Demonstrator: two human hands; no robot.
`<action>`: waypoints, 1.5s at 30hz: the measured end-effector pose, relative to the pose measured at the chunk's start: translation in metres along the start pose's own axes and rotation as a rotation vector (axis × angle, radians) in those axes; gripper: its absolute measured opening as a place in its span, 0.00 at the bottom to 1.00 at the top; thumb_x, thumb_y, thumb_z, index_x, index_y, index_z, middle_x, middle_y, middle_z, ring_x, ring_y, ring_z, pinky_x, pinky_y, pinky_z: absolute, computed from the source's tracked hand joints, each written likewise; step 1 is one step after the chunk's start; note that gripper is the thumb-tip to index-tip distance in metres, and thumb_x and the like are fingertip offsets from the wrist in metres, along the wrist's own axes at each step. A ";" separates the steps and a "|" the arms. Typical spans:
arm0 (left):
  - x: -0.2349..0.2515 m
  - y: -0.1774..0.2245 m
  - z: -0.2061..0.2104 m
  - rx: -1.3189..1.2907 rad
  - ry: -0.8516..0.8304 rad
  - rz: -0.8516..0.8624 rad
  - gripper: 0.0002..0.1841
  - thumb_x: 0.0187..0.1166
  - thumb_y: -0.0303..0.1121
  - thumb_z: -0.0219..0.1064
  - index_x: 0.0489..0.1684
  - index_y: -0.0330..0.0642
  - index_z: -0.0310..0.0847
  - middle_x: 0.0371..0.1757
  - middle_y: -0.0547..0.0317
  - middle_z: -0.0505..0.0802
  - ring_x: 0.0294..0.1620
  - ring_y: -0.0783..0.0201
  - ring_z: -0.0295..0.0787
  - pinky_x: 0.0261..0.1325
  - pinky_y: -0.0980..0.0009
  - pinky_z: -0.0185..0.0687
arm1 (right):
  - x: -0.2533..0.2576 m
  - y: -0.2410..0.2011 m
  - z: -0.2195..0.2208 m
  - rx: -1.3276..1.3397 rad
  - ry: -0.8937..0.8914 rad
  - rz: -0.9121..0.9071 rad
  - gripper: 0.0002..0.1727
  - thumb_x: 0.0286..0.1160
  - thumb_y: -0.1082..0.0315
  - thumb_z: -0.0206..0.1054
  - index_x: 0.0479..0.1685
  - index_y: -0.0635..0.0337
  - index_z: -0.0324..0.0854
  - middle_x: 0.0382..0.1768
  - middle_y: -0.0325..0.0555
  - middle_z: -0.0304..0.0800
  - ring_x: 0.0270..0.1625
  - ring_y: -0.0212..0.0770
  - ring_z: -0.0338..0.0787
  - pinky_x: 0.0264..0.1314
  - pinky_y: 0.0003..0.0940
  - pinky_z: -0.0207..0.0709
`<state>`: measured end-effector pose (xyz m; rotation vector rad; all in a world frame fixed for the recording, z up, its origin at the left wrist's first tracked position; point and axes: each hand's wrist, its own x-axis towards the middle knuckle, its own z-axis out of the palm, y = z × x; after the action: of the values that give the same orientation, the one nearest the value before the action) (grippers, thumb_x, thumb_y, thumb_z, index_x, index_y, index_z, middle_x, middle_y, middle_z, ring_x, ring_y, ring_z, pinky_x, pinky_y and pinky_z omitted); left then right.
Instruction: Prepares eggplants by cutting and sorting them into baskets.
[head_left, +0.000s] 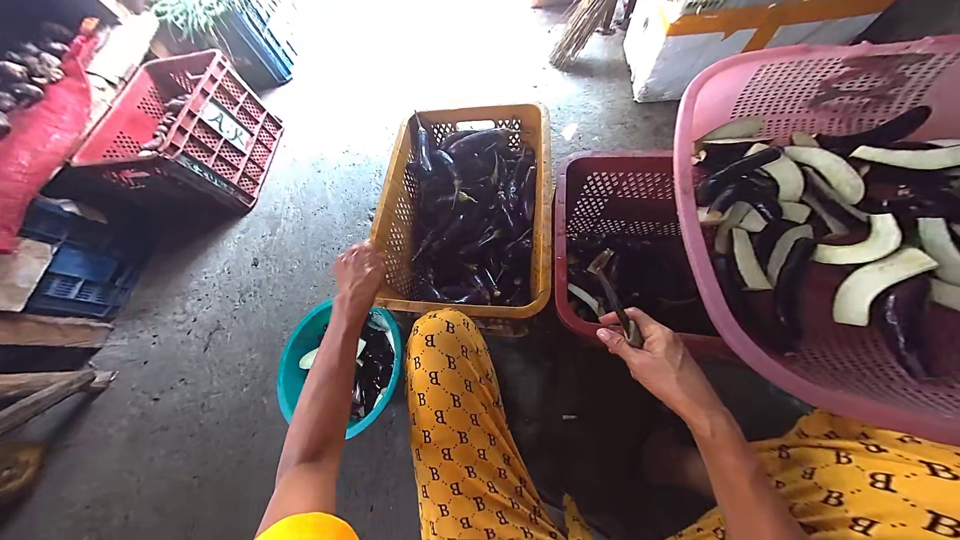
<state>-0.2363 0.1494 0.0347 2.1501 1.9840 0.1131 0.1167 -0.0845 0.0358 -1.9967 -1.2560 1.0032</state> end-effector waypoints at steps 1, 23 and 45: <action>0.028 0.008 0.015 -0.050 -0.022 0.072 0.18 0.89 0.35 0.59 0.58 0.25 0.83 0.58 0.25 0.88 0.65 0.27 0.83 0.68 0.29 0.72 | 0.001 -0.001 0.000 -0.007 -0.008 0.001 0.19 0.85 0.61 0.66 0.67 0.63 0.80 0.47 0.52 0.90 0.39 0.39 0.87 0.46 0.39 0.79; 0.047 0.099 0.030 -1.352 -0.478 -0.158 0.17 0.96 0.37 0.42 0.70 0.41 0.70 0.42 0.54 0.88 0.34 0.63 0.88 0.40 0.68 0.86 | 0.011 -0.004 0.034 0.227 -0.117 0.141 0.30 0.93 0.46 0.51 0.75 0.65 0.71 0.39 0.54 0.84 0.36 0.47 0.85 0.48 0.47 0.81; -0.115 0.238 0.090 -1.861 -0.415 -0.135 0.11 0.95 0.30 0.45 0.59 0.32 0.69 0.40 0.53 0.90 0.39 0.66 0.90 0.48 0.70 0.89 | 0.010 0.017 0.063 0.741 0.115 0.161 0.30 0.89 0.47 0.60 0.67 0.70 0.73 0.26 0.41 0.74 0.18 0.31 0.73 0.24 0.27 0.74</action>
<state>0.0033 0.0099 0.0067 0.6620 0.8293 0.9183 0.0755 -0.0777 -0.0151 -1.5445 -0.5378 1.1887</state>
